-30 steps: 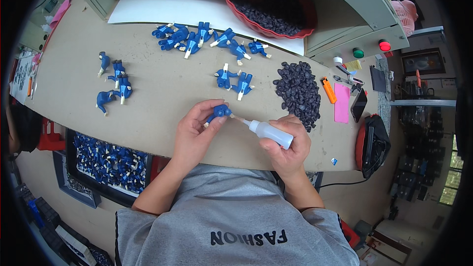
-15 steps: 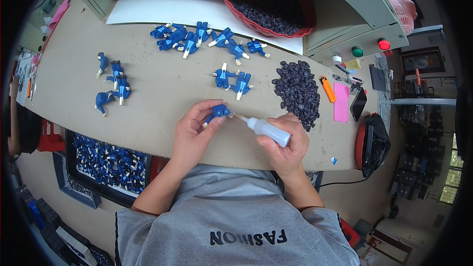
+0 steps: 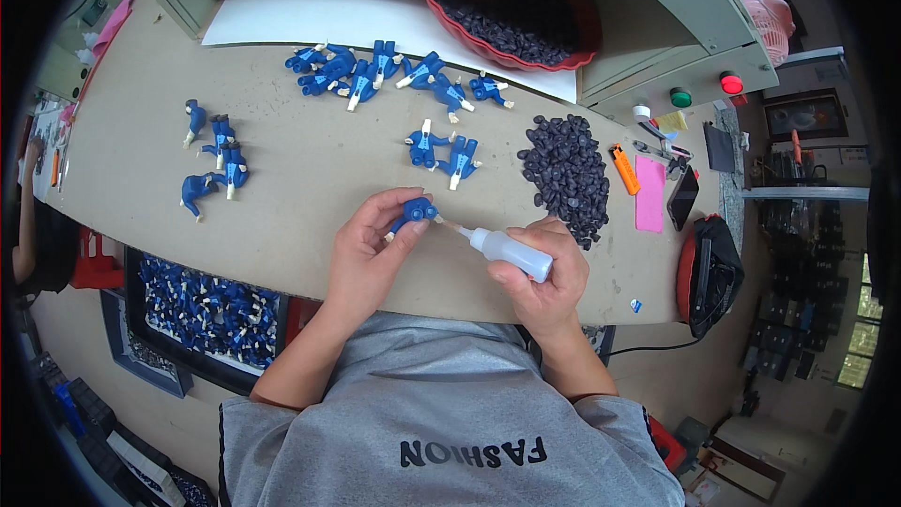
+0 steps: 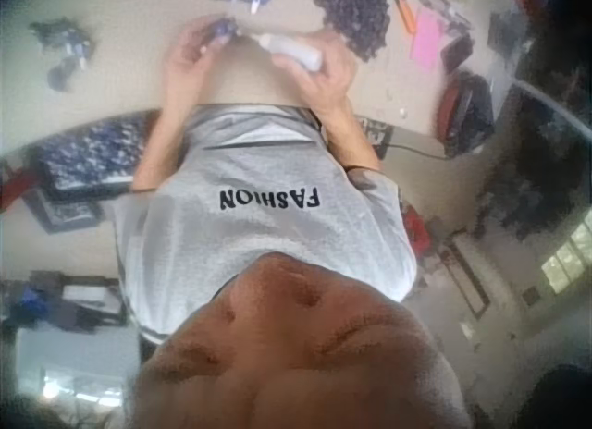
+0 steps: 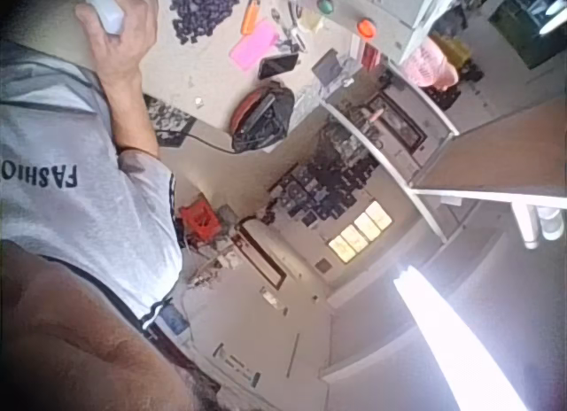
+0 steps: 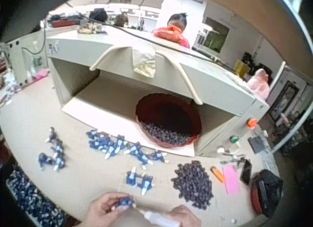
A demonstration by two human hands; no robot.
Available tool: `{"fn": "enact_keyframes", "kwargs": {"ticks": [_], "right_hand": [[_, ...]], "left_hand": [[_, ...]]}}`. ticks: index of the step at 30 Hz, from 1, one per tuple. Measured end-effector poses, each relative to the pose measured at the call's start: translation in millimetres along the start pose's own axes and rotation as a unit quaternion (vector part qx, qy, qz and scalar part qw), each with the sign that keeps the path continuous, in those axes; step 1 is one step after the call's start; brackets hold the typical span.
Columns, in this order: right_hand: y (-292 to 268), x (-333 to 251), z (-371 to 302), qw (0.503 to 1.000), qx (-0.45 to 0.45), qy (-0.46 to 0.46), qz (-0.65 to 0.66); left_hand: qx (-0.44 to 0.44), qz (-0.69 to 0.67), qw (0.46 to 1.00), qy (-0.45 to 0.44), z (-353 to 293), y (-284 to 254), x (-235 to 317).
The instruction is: The person applies glue from a bottle to small white plastic components to join them to blue plastic toy parts.
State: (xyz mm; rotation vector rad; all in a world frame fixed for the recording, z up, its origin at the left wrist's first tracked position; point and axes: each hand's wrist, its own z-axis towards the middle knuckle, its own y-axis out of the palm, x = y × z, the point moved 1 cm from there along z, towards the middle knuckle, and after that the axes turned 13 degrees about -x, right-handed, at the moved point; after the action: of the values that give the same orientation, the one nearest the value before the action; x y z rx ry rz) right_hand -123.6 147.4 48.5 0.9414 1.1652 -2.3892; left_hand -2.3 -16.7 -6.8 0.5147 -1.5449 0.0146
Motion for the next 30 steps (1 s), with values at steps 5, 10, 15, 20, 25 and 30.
{"fn": "enact_keyframes", "kwargs": {"ticks": [5,10,15,20,25,30], "right_hand": [[-1,0,0,1.0,-0.005,0.007,0.001],[-9,13,-13,0.956,0.067,0.163,0.234],[-31,35,4,0.918,0.07,0.285,0.266],[-52,57,28,0.924,-0.044,0.373,0.069],[-48,63,50,0.935,-0.162,0.246,-0.199],[-43,72,52,0.929,-0.2,0.231,-0.209]], "left_hand": [[0.0,0.002,1.0,0.002,1,0,2],[-0.011,-0.008,1.0,-0.005,-3,1,3],[0.007,-0.018,1.0,-0.013,-7,-1,5],[0.003,-0.006,1.0,-0.01,-2,2,8],[0.005,-0.009,1.0,-0.011,-2,1,6],[-0.006,-0.006,1.0,-0.013,-2,0,7]]}}
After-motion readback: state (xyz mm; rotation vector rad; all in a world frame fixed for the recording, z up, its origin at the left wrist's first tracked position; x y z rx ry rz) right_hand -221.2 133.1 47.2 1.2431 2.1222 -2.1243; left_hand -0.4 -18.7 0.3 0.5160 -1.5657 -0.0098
